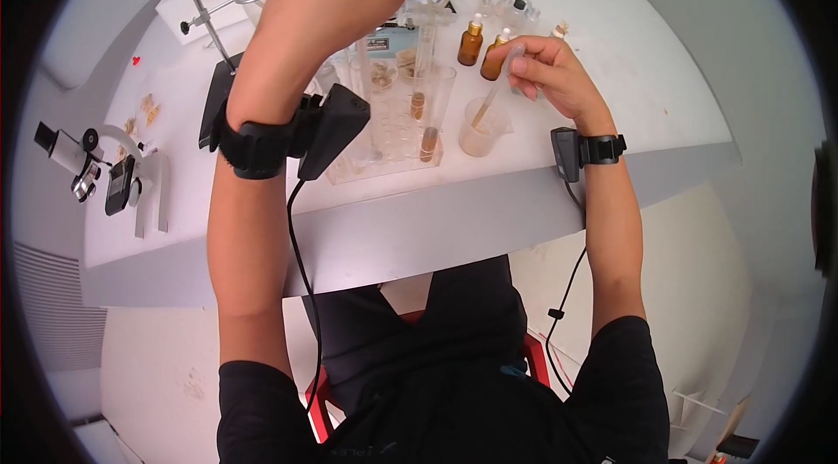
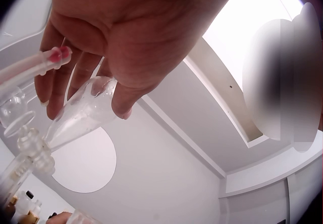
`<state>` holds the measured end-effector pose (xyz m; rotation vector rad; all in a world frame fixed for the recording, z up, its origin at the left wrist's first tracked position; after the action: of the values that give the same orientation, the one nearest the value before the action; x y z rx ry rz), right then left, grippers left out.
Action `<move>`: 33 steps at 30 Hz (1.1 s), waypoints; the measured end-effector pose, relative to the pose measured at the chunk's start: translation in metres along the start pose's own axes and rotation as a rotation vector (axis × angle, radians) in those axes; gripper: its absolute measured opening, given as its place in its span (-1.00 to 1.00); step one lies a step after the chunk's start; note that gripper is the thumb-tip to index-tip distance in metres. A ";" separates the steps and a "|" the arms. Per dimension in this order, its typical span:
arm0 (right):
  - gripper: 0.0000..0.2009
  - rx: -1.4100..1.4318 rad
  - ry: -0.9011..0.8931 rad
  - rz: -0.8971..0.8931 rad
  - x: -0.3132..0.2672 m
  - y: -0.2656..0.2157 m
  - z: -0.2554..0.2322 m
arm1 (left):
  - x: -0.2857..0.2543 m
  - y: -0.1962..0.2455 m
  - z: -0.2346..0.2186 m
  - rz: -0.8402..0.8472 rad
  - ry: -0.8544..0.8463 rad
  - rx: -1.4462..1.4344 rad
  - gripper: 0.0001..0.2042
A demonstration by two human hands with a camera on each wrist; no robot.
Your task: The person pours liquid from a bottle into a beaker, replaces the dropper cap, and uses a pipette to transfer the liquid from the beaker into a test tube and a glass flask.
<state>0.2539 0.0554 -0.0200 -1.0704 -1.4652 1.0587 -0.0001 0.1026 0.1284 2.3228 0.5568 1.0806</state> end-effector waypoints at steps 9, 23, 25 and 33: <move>-0.74 -0.007 0.051 0.038 0.000 -0.001 0.006 | 0.008 -0.023 -0.004 0.100 0.049 -0.004 -0.37; -0.71 0.158 0.143 -0.098 -0.004 0.004 -0.024 | 0.002 -0.038 -0.002 0.144 0.175 0.130 -0.44; -0.69 0.256 0.208 -0.212 -0.007 0.000 -0.038 | 0.003 -0.042 -0.002 0.191 0.202 0.109 -0.44; -0.69 0.600 0.402 -0.412 -0.003 -0.069 -0.066 | 0.002 -0.027 -0.009 0.126 0.158 0.027 -0.44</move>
<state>0.3126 0.0424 0.0542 -0.4821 -0.8994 0.8405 -0.0099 0.1270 0.1178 2.3356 0.4911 1.3317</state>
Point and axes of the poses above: each hand's wrist, its own x-axis towards the middle knuckle, its own z-axis out of the palm, y = z × x, the point moved 3 cm from there along x, towards the middle knuckle, and after that the axes turned 4 degrees about x, right-handed, at the moved point
